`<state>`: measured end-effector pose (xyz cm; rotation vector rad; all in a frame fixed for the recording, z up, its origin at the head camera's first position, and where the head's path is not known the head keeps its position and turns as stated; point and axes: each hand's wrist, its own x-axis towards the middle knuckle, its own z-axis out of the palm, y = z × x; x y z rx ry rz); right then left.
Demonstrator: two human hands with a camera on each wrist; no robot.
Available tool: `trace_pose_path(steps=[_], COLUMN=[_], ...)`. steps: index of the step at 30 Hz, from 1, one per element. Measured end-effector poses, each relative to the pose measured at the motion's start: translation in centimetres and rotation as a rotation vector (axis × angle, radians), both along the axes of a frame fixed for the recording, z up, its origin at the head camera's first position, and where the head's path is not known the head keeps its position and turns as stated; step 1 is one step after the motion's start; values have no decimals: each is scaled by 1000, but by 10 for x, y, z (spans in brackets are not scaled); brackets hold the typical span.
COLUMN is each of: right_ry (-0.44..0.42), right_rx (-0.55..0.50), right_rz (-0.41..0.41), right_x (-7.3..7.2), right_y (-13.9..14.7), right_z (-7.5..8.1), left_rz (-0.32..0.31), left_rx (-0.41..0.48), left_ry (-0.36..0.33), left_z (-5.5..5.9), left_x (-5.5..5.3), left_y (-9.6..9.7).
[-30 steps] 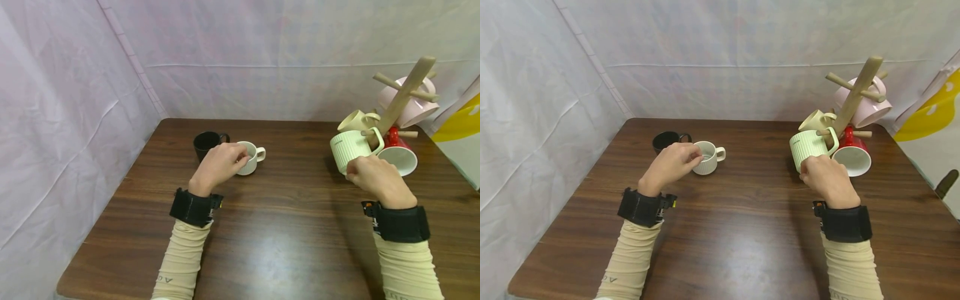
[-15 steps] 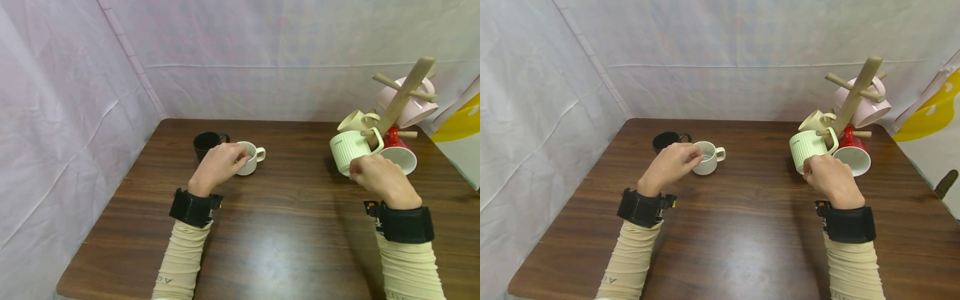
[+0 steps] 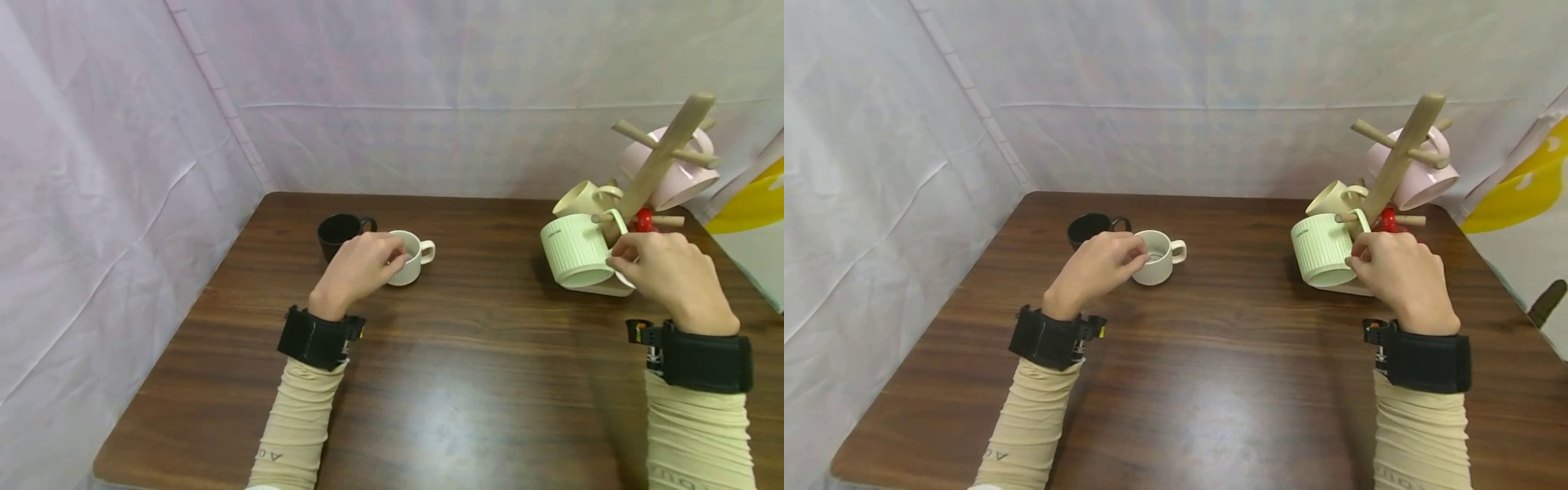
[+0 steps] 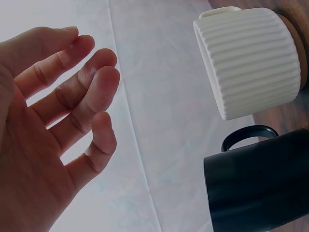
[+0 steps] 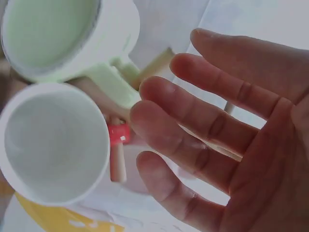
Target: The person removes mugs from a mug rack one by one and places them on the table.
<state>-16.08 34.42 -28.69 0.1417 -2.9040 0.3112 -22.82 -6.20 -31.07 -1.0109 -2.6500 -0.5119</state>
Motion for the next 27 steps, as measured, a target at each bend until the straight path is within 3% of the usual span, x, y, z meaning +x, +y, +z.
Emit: trace_pose_path(steps=[7, 13, 23, 27], right_ry=[20, 119, 266, 309], right_rx=[-33, -93, -145, -225], right_rz=[-74, -112, -286, -359], right_x=[-3, -8, -9, -13], right_y=[20, 39, 48, 49], right_z=[8, 11, 17, 21], left_rz=[-5, -3, 1, 4], left_rx=[-1, 4, -4, -14], left_ry=[1, 1, -16, -15], left_z=[-1, 0, 0, -2], left_x=[1, 1, -1, -2], left_y=[0, -1, 0, 1])
